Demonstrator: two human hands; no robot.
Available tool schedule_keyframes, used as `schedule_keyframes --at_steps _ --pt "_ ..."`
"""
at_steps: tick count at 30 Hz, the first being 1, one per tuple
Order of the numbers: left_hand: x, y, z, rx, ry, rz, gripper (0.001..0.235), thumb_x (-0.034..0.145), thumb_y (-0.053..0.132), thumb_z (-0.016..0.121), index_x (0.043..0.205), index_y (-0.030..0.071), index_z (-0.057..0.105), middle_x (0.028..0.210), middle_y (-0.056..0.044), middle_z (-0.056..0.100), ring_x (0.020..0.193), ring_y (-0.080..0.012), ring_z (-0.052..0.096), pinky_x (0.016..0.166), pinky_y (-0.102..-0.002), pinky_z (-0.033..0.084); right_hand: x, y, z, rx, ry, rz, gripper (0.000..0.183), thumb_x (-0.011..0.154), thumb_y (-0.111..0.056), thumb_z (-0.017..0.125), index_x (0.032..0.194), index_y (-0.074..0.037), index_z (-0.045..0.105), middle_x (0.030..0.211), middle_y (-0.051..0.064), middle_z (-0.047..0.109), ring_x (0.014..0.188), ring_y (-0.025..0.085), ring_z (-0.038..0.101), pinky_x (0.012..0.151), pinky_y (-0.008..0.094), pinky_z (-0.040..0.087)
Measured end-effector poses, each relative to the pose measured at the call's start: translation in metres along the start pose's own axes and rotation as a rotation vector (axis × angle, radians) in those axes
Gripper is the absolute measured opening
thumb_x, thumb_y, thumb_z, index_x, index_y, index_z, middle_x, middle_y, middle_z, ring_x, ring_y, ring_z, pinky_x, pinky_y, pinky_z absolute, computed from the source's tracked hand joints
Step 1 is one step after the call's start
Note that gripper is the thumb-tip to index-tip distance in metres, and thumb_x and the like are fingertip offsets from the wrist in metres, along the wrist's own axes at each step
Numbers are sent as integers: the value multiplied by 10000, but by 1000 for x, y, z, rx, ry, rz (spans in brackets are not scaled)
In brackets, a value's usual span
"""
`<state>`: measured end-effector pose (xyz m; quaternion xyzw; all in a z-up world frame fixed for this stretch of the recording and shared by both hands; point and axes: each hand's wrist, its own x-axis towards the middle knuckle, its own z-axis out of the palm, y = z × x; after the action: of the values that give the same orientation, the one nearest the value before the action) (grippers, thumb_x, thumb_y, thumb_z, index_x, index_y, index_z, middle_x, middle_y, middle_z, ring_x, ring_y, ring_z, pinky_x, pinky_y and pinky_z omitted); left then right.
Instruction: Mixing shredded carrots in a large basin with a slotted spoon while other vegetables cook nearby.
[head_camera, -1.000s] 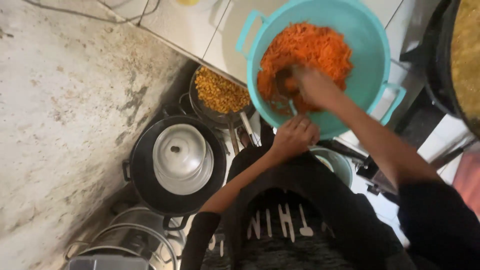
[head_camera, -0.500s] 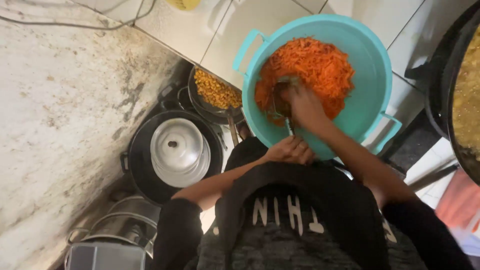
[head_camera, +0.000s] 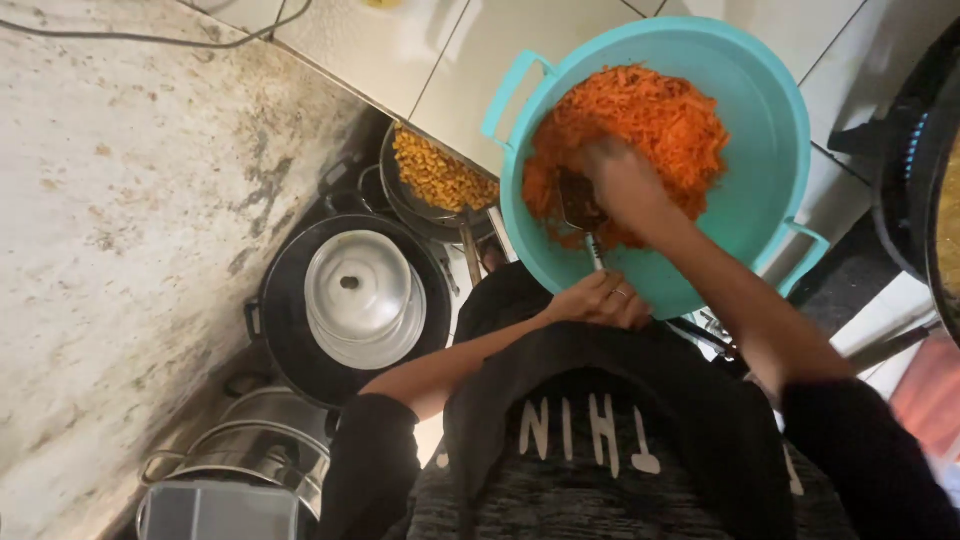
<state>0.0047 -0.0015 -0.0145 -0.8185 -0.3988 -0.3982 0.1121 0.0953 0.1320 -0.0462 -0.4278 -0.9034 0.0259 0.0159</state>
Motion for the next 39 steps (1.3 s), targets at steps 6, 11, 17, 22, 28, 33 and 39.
schedule_keyframes --at_steps 6,11,17,22,28,33,39 --pt "2 -6 5 -11 41 55 296 941 101 455 679 153 582 688 -69 515 677 -272 603 656 -360 469 -18 17 47 18 -57 -12 359 912 -148 613 1238 -36 715 1099 157 651 884 376 692 664 403 600" --pt "-4 -2 4 -55 42 39 312 948 102 468 675 161 605 685 -59 555 675 -241 627 665 -337 484 -17 14 18 331 -114 -44 479 851 -33 561 1320 -34 659 1269 179 688 952 414 667 780 480 545" --pt "-17 16 14 -17 52 -1 289 924 104 387 707 175 564 707 -44 535 667 -227 604 614 -351 447 -28 36 114 -68 36 -49 256 938 -183 653 1128 -19 704 1208 225 637 912 426 710 743 453 588" --pt "9 -10 -12 -42 5 84 259 936 108 506 704 172 603 681 -59 565 665 -229 609 636 -327 465 -42 7 -14 161 -246 -46 265 926 -144 652 1149 -50 758 1037 158 721 847 393 745 705 448 603" --pt "1 -1 -1 -7 -5 63 265 952 188 495 700 206 573 686 -17 542 612 -189 577 630 -342 451 36 26 81 61 -106 5 247 897 -104 662 1090 -2 778 1059 192 699 722 393 740 567 470 614" --pt "-10 2 -2 -137 -53 -28 255 961 341 561 788 156 586 773 -53 586 687 -235 641 680 -370 486 20 -1 -74 511 -283 76 317 997 -166 632 1209 45 735 1112 310 683 974 521 675 805 566 562" --pt "-1 -34 -90 -230 -176 -288 517 866 340 700 1293 77 572 1326 -230 582 1264 -451 581 1042 -527 495 -80 58 -58 549 -199 310 460 963 -258 710 1402 -127 670 1254 166 667 1200 396 640 1009 508 502"
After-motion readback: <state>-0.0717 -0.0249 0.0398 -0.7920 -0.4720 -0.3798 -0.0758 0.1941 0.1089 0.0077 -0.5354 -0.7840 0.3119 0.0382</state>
